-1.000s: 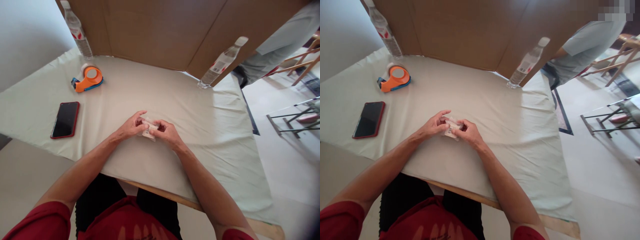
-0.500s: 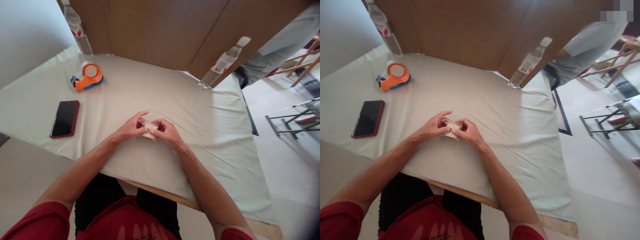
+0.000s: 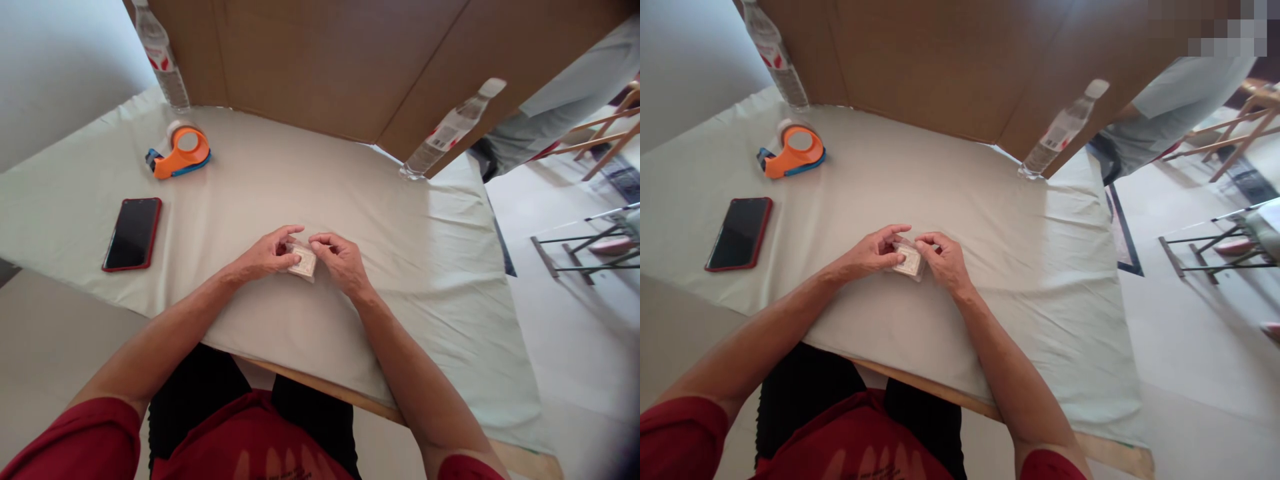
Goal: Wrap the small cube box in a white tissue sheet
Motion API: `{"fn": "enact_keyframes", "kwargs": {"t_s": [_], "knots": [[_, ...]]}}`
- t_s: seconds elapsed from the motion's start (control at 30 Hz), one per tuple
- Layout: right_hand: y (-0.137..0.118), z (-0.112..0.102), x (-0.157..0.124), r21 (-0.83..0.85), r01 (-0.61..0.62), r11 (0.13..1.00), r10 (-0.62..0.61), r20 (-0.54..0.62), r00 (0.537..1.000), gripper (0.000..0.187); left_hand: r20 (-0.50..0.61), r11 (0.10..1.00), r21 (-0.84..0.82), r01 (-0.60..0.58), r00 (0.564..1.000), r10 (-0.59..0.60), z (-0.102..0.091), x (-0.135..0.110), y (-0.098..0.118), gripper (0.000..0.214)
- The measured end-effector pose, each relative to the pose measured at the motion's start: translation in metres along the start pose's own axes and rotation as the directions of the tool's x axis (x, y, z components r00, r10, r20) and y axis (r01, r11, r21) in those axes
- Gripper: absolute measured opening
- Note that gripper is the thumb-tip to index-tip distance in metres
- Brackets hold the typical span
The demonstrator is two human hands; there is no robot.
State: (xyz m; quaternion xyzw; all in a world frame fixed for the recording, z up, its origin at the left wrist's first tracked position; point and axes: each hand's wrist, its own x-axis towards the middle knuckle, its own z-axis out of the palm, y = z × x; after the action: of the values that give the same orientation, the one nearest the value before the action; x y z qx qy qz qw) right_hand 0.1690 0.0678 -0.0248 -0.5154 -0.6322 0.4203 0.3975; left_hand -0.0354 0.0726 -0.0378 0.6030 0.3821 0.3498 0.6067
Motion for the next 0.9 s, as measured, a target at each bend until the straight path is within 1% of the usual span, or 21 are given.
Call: {"fn": "enact_keyframes", "kwargs": {"t_s": [0.07, 0.17, 0.3, 0.4, 0.47, 0.57, 0.67, 0.77, 0.83, 0.9], "knots": [[-0.001, 0.003, 0.002, -0.03, 0.059, 0.998, -0.06, -0.038, 0.997, 0.022, 0.011, 1.0, -0.011, -0.006, 1.0, 0.006, 0.0, 0.0, -0.001, 0.076], [-0.004, 0.006, 0.002, -0.065, 0.108, 0.992, -0.112, -0.062, 0.992, 0.021, 0.01, 1.0, -0.004, -0.009, 1.0, 0.009, 0.001, 0.001, 0.0, 0.076], [-0.006, 0.009, 0.0, -0.119, 0.174, 0.978, -0.18, -0.045, 0.983, 0.019, -0.022, 1.0, 0.013, 0.001, 1.0, -0.001, 0.004, 0.001, 0.001, 0.075], [-0.005, 0.009, -0.001, -0.194, 0.223, 0.955, -0.232, -0.026, 0.972, 0.022, -0.036, 0.999, -0.008, 0.037, 0.999, -0.037, 0.005, 0.002, 0.003, 0.064], [-0.004, 0.006, -0.001, -0.256, 0.266, 0.93, -0.275, 0.001, 0.962, 0.024, -0.035, 0.998, -0.015, 0.068, 0.997, -0.069, 0.006, 0.002, 0.003, 0.053], [-0.002, 0.0, -0.001, -0.329, 0.336, 0.883, -0.329, 0.08, 0.941, 0.026, -0.039, 0.997, 0.002, 0.081, 0.996, -0.081, 0.006, 0.003, 0.002, 0.04], [0.001, -0.005, -0.002, -0.389, 0.4, 0.83, -0.382, 0.126, 0.916, 0.021, -0.048, 0.998, 0.017, 0.062, 0.997, -0.061, 0.006, 0.003, 0.002, 0.036], [0.004, -0.004, -0.005, -0.48, 0.444, 0.757, -0.445, 0.119, 0.888, 0.019, -0.052, 0.997, 0.058, 0.057, 0.997, -0.054, 0.007, 0.002, 0.005, 0.036], [0.004, -0.003, -0.006, -0.533, 0.452, 0.715, -0.46, 0.128, 0.878, 0.02, -0.083, 0.991, 0.123, 0.044, 0.996, -0.034, 0.008, 0.001, 0.007, 0.034], [0.004, -0.002, -0.007, -0.564, 0.452, 0.691, -0.455, 0.146, 0.879, 0.023, -0.119, 0.98, 0.199, 0.018, 0.993, 0.006, 0.008, 0.001, 0.009, 0.032]]}}
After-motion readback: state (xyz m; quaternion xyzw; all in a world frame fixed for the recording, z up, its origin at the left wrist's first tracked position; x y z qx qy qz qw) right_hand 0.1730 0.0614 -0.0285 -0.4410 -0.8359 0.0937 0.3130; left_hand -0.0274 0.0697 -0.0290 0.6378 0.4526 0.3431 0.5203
